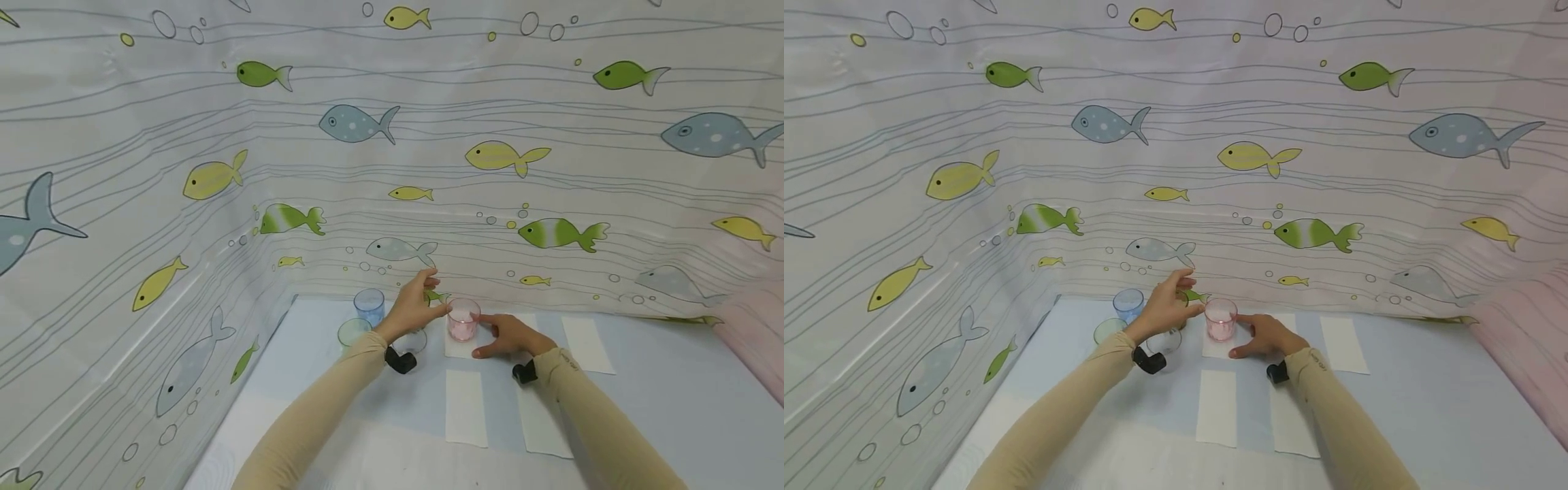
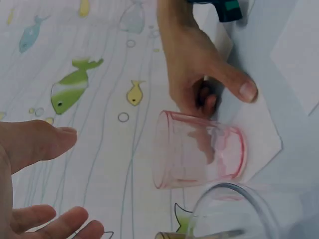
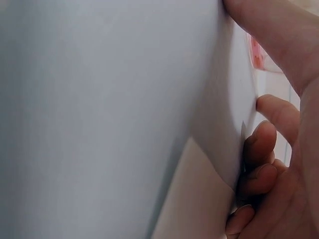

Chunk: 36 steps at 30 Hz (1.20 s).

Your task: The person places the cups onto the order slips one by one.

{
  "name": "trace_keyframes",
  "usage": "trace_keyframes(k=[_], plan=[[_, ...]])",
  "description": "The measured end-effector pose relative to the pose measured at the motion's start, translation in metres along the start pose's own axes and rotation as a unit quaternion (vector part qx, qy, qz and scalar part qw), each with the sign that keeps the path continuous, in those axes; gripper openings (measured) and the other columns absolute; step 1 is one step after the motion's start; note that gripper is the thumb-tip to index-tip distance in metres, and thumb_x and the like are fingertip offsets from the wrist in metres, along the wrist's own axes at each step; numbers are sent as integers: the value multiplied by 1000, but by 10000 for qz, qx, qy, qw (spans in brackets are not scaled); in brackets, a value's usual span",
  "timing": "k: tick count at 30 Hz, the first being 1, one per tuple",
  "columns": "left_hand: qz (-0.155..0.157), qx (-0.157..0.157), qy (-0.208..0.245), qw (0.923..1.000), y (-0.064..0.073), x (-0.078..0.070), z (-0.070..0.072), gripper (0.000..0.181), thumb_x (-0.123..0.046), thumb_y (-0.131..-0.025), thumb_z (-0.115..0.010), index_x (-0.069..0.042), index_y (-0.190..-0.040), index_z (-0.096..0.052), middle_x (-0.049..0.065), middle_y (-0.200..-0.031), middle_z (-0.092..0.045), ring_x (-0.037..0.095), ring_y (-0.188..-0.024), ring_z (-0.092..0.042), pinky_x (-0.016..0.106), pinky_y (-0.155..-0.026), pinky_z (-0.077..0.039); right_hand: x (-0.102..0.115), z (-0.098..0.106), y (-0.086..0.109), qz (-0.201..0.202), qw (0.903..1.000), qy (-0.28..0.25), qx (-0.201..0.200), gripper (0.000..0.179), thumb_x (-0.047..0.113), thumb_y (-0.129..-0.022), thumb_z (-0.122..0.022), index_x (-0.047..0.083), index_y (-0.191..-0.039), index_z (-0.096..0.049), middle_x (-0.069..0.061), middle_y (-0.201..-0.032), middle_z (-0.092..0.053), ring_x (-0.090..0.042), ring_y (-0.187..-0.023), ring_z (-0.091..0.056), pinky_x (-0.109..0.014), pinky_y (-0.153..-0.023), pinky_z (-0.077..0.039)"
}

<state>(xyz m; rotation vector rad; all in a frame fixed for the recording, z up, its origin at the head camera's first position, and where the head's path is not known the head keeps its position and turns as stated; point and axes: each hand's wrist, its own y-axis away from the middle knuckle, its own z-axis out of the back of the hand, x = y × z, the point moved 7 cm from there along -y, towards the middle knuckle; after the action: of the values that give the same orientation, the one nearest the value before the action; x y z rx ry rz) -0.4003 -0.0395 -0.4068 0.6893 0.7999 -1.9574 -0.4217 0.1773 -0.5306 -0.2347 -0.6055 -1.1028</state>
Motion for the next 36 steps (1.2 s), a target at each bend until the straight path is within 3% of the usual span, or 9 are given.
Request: trace_keyframes(k=[8, 12, 17, 25, 29, 36], plan=[[-303, -479, 72, 9984, 44, 18, 13, 67, -18, -91, -83, -1, -149, -52, 22, -143, -63, 38, -137, -57, 58, -117, -47, -1, 4, 1, 33, 10000, 40, -1, 99, 50, -78, -93, 10, -159, -50, -1, -80, -45, -16, -76, -44, -28, -64, -33], [-288, -543, -66, 9981, 58, 27, 9, 69, -20, -88, -86, -3, -147, -54, 20, -142, -64, 36, -137, -58, 58, -117, -46, -3, 6, 1, -8, 10000, 50, -39, 98, 48, -78, -93, 9, -158, -50, -3, -81, -46, -18, -77, -45, -30, -64, -33], [-132, -398, 126, 9990, 71, 37, -1, 82, -21, -84, -89, -1, -152, -48, 23, -148, -58, 40, -138, -56, 59, -116, -46, -6, 3, -1, -97, 9999, 33, -5, 99, 48, -79, -93, 10, -159, -49, -3, -83, -46, -18, -79, -45, -31, -65, -34], [250, -302, 614, 9973, 85, 57, -13, 94, -15, -84, -90, -1, -159, -34, 27, -155, -47, 40, -143, -52, 53, -122, -43, -3, 1, 2, -100, 9999, 89, 74, 100, 48, -79, -93, 9, -159, -48, -5, -85, -47, -19, -81, -46, -31, -66, -34], [416, -355, 811, 9952, 90, 68, -15, 94, -18, -86, -89, 1, -159, -34, 24, -151, -55, 40, -143, -55, 52, -123, -42, 0, 1, 0, -80, 9998, 153, 81, 100, 49, -80, -92, 10, -160, -47, -4, -85, -48, -19, -82, -47, -31, -67, -35], [183, -444, 1161, 9921, 95, 80, -16, 77, -16, -84, -92, 6, -145, -49, 23, -136, -67, 39, -134, -61, 54, -119, -45, 3, -1, 0, -102, 9997, 209, 113, 100, 48, -80, -93, 11, -160, -47, -4, -85, -49, -19, -81, -47, -31, -67, -37]])
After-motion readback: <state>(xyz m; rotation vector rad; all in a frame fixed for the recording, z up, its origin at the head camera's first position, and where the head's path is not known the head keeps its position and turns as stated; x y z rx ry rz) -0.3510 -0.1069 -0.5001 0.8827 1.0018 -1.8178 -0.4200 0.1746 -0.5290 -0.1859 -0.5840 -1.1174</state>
